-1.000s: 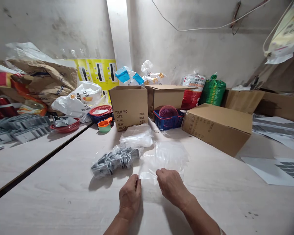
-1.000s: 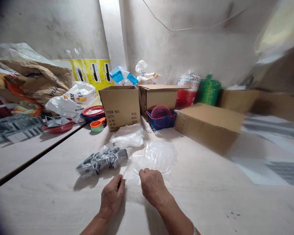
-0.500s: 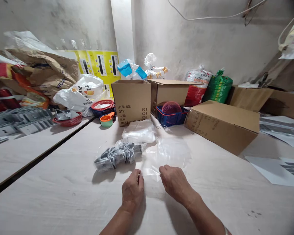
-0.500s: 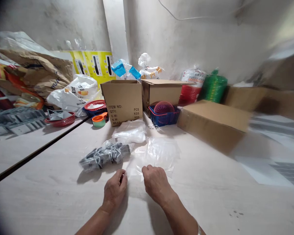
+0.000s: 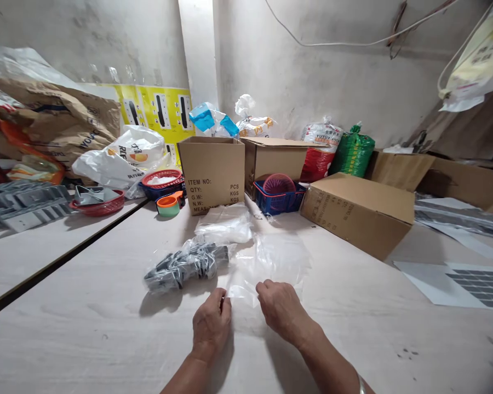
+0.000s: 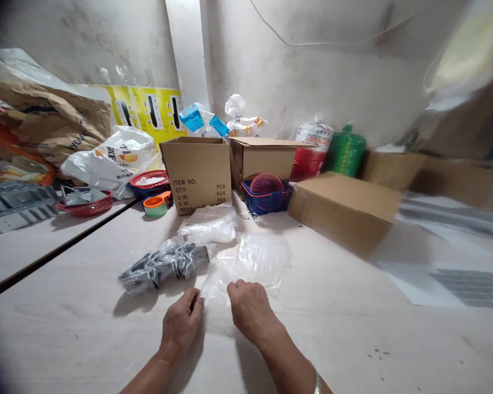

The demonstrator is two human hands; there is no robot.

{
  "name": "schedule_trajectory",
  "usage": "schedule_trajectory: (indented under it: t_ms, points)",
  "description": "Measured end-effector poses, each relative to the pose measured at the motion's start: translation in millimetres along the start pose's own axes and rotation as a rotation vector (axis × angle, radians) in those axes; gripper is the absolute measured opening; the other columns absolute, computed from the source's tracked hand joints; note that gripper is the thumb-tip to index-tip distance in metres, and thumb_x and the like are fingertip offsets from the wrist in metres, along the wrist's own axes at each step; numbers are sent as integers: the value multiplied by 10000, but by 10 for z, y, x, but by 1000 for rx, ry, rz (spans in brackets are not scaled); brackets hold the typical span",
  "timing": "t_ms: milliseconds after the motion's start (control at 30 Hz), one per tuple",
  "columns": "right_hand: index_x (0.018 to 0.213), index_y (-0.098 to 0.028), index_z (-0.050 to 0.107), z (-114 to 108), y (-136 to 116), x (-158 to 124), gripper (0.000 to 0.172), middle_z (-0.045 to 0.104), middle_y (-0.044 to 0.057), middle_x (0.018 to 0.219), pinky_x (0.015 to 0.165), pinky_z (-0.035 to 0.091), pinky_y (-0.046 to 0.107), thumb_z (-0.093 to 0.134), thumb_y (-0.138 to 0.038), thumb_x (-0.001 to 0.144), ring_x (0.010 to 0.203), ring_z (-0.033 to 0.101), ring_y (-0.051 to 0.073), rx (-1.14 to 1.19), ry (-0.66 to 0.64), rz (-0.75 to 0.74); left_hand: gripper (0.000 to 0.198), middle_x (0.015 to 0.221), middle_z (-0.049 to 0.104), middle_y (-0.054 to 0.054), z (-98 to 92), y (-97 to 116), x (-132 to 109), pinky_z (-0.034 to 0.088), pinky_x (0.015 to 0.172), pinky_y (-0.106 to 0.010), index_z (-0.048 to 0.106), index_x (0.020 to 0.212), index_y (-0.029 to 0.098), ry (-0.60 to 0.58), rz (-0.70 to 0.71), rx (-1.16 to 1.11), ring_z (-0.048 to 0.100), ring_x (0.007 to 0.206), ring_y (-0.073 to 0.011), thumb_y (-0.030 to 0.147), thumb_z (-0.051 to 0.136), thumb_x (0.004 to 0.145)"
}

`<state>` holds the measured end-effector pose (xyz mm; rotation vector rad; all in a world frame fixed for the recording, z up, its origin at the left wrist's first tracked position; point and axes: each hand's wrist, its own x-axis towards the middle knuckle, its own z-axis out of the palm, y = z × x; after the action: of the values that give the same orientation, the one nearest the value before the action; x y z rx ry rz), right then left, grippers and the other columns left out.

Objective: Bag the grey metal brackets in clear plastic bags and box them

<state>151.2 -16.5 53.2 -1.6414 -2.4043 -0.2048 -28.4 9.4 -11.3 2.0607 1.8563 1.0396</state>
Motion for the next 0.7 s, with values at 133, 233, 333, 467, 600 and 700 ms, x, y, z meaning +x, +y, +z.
schedule_trajectory:
  t_ms: [133,233,333,467,600,700]
  points:
    - [779,-186,514,-7,-1,3,115,590,15,739,499,161,295,473,-81,799,603,531,151,-19,-12,5,141,639,574,11,15,-23,4,342,587,-246,521,776,209,-19,-13,-11,518,589,-144,272,406,829]
    - [774,-188,511,-16,-5,5,125,588,13,734,498,170,292,465,-75,799,596,536,149,-25,-18,5,139,631,568,15,7,-23,-1,336,586,-244,518,766,211,-21,-21,0,518,591,-143,267,406,826]
    - [776,-189,511,-26,-15,3,129,589,14,737,500,189,286,460,-72,798,601,544,149,-26,-28,-1,131,621,563,17,-10,1,2,331,581,-238,520,758,212,-17,-27,12,517,592,-140,256,413,818]
    - [774,-182,513,-52,-20,11,174,592,17,734,490,211,272,474,-18,727,601,552,144,-46,-88,3,160,607,558,21,-25,35,14,322,572,-231,527,747,215,-8,-50,15,509,584,-135,282,408,830]
    - [785,-180,521,-80,-15,18,178,598,20,745,488,245,262,479,-22,713,629,576,153,-59,-114,5,135,608,561,24,-24,25,18,320,578,-229,539,776,217,-16,-62,15,503,588,-135,275,425,820]
    - [808,-178,528,-82,-4,16,181,605,27,767,504,280,259,468,-25,732,650,587,158,-56,-122,20,120,622,570,18,-19,16,18,319,580,-229,546,788,211,-19,-57,7,506,594,-135,255,437,807]
